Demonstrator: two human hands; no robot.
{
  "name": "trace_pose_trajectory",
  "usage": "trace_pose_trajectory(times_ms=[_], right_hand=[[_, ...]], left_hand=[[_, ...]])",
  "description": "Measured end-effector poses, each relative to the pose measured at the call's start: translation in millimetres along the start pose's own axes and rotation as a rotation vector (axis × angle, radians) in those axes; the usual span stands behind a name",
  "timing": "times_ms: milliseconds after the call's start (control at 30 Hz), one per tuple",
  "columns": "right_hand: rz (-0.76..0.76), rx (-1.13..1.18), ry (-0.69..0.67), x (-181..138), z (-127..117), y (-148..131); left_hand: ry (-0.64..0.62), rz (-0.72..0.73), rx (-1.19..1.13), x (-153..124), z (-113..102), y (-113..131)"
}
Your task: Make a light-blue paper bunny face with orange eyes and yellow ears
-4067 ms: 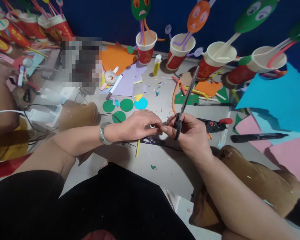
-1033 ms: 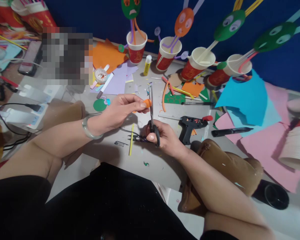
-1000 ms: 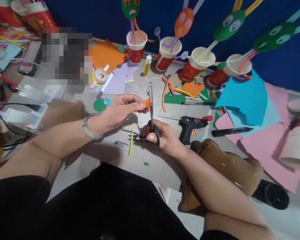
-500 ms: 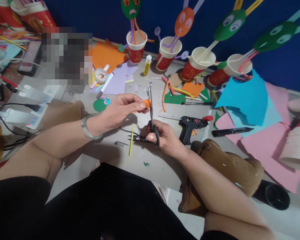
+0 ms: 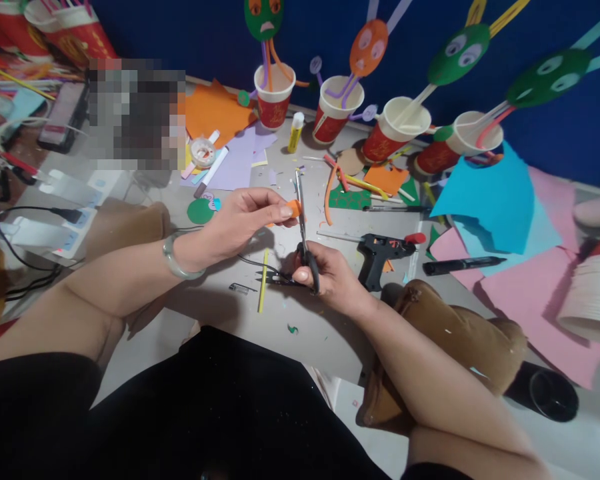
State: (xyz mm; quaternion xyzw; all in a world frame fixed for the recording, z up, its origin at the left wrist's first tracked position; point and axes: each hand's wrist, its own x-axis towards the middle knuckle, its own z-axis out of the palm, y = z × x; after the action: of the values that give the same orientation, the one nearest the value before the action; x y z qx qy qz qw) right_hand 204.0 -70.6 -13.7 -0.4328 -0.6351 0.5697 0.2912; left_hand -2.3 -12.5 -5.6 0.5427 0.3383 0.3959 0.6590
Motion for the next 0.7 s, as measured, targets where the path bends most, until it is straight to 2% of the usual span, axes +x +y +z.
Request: trace_pose_trajectory(times_ms=[700], right_hand=[[0.019,-0.003,-0.013,0.0,-0.5,-0.5]], left_hand=[[0.028,0.044,0.025,-0.4,-1.7,-1.6]])
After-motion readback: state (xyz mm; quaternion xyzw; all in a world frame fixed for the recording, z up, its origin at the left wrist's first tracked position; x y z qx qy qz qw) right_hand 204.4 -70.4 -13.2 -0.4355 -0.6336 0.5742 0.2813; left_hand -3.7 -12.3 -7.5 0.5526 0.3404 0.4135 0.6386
